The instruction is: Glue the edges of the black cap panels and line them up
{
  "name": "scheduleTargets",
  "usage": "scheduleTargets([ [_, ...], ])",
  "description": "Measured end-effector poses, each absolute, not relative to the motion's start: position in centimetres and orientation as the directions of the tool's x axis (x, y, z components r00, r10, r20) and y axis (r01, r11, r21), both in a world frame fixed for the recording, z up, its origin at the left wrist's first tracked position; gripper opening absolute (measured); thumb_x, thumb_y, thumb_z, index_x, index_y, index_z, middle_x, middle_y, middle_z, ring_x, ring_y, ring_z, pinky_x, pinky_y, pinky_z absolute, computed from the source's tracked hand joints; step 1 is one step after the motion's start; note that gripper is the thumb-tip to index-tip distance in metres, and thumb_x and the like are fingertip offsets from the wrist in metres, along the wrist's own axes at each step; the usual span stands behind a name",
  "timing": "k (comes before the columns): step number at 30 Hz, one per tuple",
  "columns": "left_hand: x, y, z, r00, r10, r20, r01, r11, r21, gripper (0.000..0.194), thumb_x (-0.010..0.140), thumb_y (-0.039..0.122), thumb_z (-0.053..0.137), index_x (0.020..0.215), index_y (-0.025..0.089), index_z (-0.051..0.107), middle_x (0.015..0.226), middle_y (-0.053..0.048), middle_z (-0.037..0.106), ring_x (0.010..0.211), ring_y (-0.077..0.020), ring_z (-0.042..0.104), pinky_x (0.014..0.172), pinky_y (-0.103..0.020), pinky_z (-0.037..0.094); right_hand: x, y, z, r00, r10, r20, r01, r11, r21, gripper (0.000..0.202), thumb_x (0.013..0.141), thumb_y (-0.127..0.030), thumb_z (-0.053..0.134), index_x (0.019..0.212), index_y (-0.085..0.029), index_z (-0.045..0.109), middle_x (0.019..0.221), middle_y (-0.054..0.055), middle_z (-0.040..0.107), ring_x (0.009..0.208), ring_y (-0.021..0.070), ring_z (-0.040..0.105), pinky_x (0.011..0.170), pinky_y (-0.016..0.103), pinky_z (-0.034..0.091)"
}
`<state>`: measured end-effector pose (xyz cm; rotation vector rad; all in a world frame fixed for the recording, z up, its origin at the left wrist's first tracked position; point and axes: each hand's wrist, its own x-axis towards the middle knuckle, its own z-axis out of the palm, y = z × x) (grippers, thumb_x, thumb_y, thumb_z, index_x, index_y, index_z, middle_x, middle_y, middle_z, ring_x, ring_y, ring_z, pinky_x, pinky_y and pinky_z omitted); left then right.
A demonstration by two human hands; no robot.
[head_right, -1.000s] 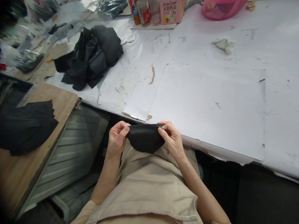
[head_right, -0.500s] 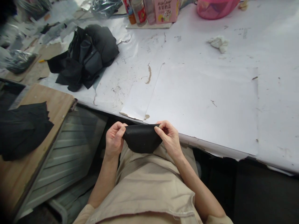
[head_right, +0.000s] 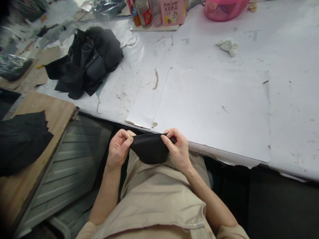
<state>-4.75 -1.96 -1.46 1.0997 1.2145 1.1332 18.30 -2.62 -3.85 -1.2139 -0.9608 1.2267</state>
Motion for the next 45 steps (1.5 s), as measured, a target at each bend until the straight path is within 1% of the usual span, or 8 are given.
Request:
scheduleTargets([
  [4,-5.9,-1.1,0.6,0.142,0.984,-0.112,0.271,0.07,0.96,0.026,0.094,0.036,0.071,0.114,0.021,0.064,0.091,-0.002,0.068,0.08,-0.0146,0.064,0.075,-0.025,0.049,18.1,-2.0,-2.9,0.023,1.0,-0.003,-0.071,-0.001,-0.997,0.027,0.09,-0.028,0.071,0.073,-0.023,0.051,0.086,0.001,0.064,0.086,0.0185,0.061,0.083,0.032,0.045],
  [7,-5.0,-0.5,2.5,0.325,0.944,-0.053,0.612,-0.167,0.773,0.022,0.098,0.04,0.067,0.107,0.02,0.07,0.1,-0.005,0.071,0.093,-0.019,0.066,0.084,-0.029,0.048,17.3,-1.3,-2.3,-0.075,0.993,0.093,-0.007,0.093,-0.996,0.026,0.091,-0.023,0.07,0.073,-0.024,0.051,0.087,0.001,0.064,0.086,0.018,0.061,0.082,0.031,0.046],
  [9,-3.7,-0.1,3.1,0.427,0.904,-0.029,0.685,-0.302,0.664,0.026,0.1,0.044,0.062,0.104,0.019,0.07,0.099,-0.006,0.07,0.091,-0.0201,0.066,0.082,-0.029,0.046,16.7,-0.9,-2.1,-0.125,0.98,0.156,0.012,0.159,-0.987,0.025,0.091,-0.021,0.069,0.074,-0.024,0.051,0.088,0.001,0.064,0.086,0.0179,0.062,0.081,0.031,0.047],
  [13,-1.7,0.1,2.5,0.435,0.9,-0.03,0.641,-0.286,0.713,0.036,0.104,0.05,0.052,0.09,0.019,0.062,0.08,0.0,0.06,0.071,-0.0148,0.055,0.067,-0.026,0.04,16.5,-0.6,-2.3,-0.172,0.961,0.218,0.036,0.227,-0.973,0.022,0.094,-0.021,0.067,0.079,-0.024,0.052,0.094,0.003,0.065,0.092,0.0191,0.064,0.083,0.033,0.049],
  [18,-1.6,-0.1,0.9,0.39,0.918,-0.072,0.506,-0.149,0.849,0.041,0.101,0.052,0.056,0.077,0.019,0.055,0.07,0.004,0.048,0.066,-0.0118,0.044,0.063,-0.023,0.036,17.9,-1.5,-3.1,-0.177,0.952,0.25,0.003,0.254,-0.967,0.007,0.095,-0.023,0.068,0.097,-0.026,0.062,0.119,0.009,0.065,0.117,0.0228,0.063,0.101,0.04,0.051],
  [22,-1.8,-0.3,0.3,0.324,0.942,-0.091,0.464,-0.074,0.883,0.039,0.101,0.047,0.057,0.075,0.018,0.055,0.067,0.005,0.046,0.062,-0.0104,0.04,0.06,-0.023,0.034,18.4,-2.0,-3.8,-0.161,0.97,0.183,-0.11,0.167,-0.98,0.026,0.091,-0.022,0.074,0.113,-0.028,0.062,0.122,0.008,0.065,0.12,0.0221,0.062,0.103,0.039,0.052],
  [35,-1.6,-0.9,0.0,0.257,0.966,-0.025,0.481,-0.105,0.87,0.031,0.103,0.035,0.057,0.076,0.019,0.056,0.07,0.004,0.047,0.066,-0.0111,0.044,0.063,-0.024,0.035,18.3,-2.1,-4.4,-0.186,0.926,0.328,0.172,0.36,-0.917,0.01,0.095,-0.018,0.066,0.094,-0.026,0.059,0.115,0.008,0.066,0.109,0.0224,0.066,0.094,0.039,0.055],
  [45,-1.3,-1.0,0.0,0.232,0.968,-0.09,0.454,-0.026,0.891,0.044,0.103,0.051,0.052,0.074,0.018,0.056,0.071,0.002,0.047,0.067,-0.0123,0.044,0.064,-0.025,0.037,17.4,-2.2,-4.1,-0.164,0.949,0.269,0.1,0.287,-0.953,0.018,0.092,-0.019,0.072,0.087,-0.026,0.055,0.115,0.007,0.065,0.112,0.0229,0.064,0.099,0.04,0.054],
])
